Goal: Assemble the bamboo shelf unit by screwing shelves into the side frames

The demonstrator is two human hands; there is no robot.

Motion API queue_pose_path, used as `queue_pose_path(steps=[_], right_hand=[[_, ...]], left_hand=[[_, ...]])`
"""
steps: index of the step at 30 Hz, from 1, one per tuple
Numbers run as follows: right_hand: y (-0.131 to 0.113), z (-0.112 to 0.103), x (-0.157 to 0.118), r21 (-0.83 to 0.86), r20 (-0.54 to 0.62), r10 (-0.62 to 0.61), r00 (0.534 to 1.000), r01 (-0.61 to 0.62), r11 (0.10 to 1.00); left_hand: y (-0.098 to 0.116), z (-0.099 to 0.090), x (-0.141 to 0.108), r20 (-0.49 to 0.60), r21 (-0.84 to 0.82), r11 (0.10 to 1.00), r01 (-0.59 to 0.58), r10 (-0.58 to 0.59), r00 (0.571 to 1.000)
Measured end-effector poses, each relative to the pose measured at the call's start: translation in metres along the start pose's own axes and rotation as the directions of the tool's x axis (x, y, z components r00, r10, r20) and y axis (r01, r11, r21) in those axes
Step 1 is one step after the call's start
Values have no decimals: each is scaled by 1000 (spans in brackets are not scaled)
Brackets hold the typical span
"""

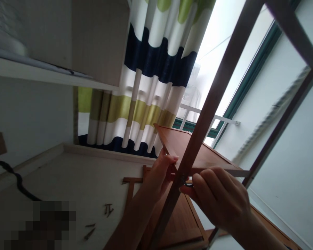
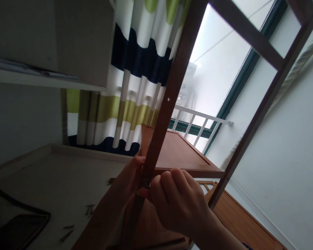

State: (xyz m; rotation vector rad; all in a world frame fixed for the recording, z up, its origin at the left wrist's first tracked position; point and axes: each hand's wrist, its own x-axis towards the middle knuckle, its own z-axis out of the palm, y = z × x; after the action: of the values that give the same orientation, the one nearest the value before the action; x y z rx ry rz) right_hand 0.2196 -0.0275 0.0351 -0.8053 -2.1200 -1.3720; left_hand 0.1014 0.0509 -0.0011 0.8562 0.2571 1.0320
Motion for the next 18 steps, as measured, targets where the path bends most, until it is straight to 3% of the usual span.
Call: queue_pose_path(steps=[4, 10, 14, 18], right_hand=[[-3, 1, -1, -3, 36, 0, 999, 0, 1000], [-10, 8, 1, -19, 88, 18, 996, -16, 1000], [-13, 5, 5, -45, 81, 31, 996, -27, 999], [-11, 2, 8, -23, 108, 32, 994, -30, 999]], left_hand=[[3, 2, -3, 3, -1, 999, -44, 44, 999], [8, 11, -6, -84, 26, 994, -106, 108, 991], [12, 19, -7, -65, 19, 997, -70, 71, 995], [13, 23, -14, -139, 136, 985, -104, 123, 983]])
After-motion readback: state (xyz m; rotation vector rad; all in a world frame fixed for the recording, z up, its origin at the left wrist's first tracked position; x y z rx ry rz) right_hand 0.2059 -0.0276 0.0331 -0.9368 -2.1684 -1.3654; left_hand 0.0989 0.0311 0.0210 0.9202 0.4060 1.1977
